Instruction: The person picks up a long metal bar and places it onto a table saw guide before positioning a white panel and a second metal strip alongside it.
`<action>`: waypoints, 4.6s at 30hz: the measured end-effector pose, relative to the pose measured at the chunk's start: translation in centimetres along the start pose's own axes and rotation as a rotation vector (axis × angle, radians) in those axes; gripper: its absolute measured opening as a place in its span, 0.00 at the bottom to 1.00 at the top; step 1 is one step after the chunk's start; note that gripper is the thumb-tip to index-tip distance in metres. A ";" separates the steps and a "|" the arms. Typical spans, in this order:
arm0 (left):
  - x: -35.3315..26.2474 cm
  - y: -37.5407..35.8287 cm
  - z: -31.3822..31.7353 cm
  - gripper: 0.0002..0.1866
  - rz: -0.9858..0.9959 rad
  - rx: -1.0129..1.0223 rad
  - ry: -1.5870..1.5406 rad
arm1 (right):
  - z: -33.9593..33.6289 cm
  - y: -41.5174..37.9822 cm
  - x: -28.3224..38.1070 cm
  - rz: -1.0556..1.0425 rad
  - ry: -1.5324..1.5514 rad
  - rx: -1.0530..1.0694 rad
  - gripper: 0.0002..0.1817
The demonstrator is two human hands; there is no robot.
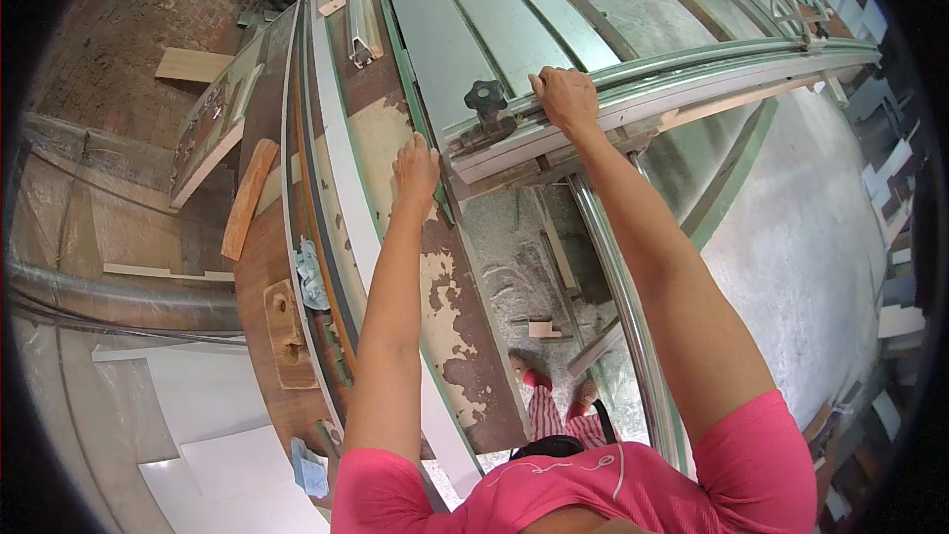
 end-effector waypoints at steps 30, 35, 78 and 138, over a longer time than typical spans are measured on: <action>2.0 6.9 2.2 0.20 -0.091 0.049 0.081 | 0.5 0.0 0.0 0.011 -0.019 0.026 0.17; 2.4 7.4 2.3 0.25 -0.130 0.074 0.066 | 1.0 0.2 -0.1 0.034 -0.023 0.079 0.17; 4.7 13.4 4.2 0.26 -0.143 0.129 0.058 | 2.4 2.2 0.1 0.017 -0.057 0.044 0.16; 5.3 16.7 4.3 0.23 -0.128 0.084 0.020 | 4.1 6.3 -0.2 0.033 -0.025 0.081 0.16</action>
Point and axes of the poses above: each hand's wrist, its own y-axis towards the middle knuckle, its own z-axis out of the palm, x = y × z, the point moved 10 cm from there along y, towards the middle knuckle, and after that the axes turned 6 degrees about x, right-handed, at the moved point
